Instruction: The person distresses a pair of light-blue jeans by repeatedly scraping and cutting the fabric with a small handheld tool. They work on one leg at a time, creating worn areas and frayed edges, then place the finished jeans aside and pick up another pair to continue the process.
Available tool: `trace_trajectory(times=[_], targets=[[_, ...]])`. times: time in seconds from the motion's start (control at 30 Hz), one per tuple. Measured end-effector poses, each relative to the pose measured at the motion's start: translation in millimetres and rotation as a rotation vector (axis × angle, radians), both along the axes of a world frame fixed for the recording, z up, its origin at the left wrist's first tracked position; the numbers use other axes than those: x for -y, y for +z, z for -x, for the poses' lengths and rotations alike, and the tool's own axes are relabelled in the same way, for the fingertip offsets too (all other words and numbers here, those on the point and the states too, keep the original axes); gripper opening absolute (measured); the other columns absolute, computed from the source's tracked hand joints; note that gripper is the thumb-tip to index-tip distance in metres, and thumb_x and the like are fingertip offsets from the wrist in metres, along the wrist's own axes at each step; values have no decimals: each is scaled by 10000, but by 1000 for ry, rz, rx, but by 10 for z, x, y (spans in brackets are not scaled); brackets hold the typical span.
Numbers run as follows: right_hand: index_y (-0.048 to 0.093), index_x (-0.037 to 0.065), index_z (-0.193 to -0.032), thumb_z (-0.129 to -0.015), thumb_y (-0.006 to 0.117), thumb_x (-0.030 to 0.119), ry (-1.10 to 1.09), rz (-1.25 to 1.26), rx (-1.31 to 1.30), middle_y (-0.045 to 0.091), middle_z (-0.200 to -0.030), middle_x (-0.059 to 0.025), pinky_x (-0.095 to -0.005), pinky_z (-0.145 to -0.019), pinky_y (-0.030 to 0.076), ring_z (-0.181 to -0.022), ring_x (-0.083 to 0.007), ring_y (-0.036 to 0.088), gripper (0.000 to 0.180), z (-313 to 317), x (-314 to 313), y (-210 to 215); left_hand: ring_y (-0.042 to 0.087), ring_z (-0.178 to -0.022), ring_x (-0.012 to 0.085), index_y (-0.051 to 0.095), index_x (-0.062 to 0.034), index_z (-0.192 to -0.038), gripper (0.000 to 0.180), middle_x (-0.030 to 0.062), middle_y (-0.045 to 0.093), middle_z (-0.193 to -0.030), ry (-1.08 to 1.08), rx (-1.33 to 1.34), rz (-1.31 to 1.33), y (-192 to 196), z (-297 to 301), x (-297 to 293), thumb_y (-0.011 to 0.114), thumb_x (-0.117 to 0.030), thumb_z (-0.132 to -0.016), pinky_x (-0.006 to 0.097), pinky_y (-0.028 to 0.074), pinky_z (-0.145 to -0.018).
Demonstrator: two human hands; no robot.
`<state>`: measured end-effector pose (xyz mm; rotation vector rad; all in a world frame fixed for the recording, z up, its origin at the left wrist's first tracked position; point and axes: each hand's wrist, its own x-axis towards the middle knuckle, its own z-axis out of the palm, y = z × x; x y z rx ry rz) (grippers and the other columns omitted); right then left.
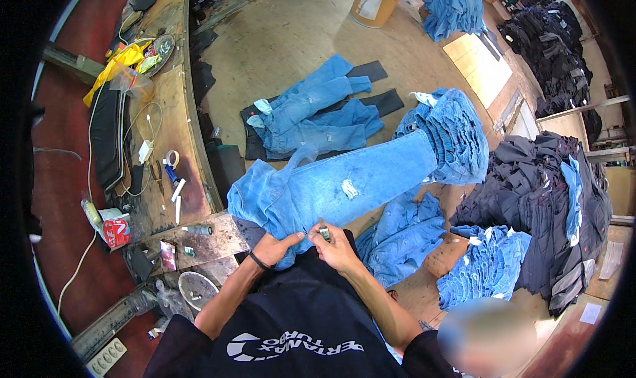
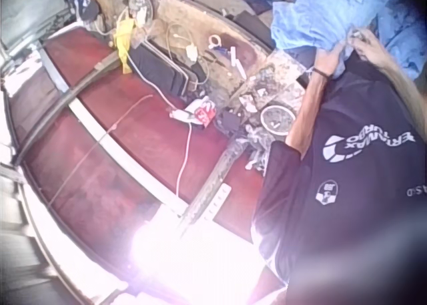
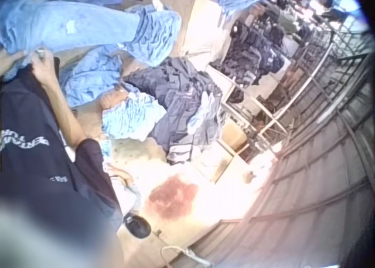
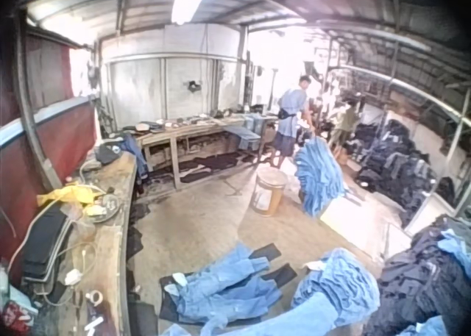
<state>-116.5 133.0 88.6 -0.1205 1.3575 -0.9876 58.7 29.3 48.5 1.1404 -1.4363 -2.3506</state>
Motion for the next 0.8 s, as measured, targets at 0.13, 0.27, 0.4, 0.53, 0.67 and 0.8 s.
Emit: trace_trajectory(times=[0.13,0.27,0.4,0.53,0.67,0.8], targets=[[618,84,-995,-1039,642,136,-124,37,116,441,-695,55,-259,-500,310,-570,-51,376,72,-52,-43,44,590,-1272,202,569,40,-1442,513,99,644,-1395,-39,30,-6,64,-42,13,739,-147,-996,382,458,-1128],[617,90,-995,-1049,641,151,59,99,-163,437,-697,58,-261,-500,303,-573,-51,368,85,-39,-84,102,585,-1279,199,569,43,-1439,518,98,642,-1396,12,-9,-32,86,-34,1,746,-158,-996,381,457,-1130],[626,90,-1000,-1064,636,177,225,339,-444,460,-706,54,-254,-500,308,-574,-54,396,108,17,-38,20,583,-1281,194,563,43,-1444,525,96,640,-1398,33,-40,53,36,-23,-21,748,-164,-997,377,457,-1131],[641,86,-1003,-1072,624,196,-10,58,110,508,-729,49,-247,-503,340,-592,-52,453,131,35,-60,-23,579,-1287,194,551,36,-1459,537,97,634,-1407,42,-7,51,9,-67,-58,746,-156,-998,380,455,-1136],[639,85,-1015,-1071,612,197,172,155,-189,524,-740,45,-249,-504,363,-608,-48,475,128,44,-89,-3,572,-1300,198,540,35,-1470,547,97,631,-1412,96,-42,-1,12,-56,-102,744,-151,-997,386,445,-1146],[640,85,-1024,-1070,616,206,328,202,-339,512,-720,50,-249,-503,372,-590,-46,467,132,73,-35,-36,568,-1312,206,512,38,-1491,571,100,616,-1435,113,-70,29,9,-18,-99,737,-140,-997,387,437,-1155]])
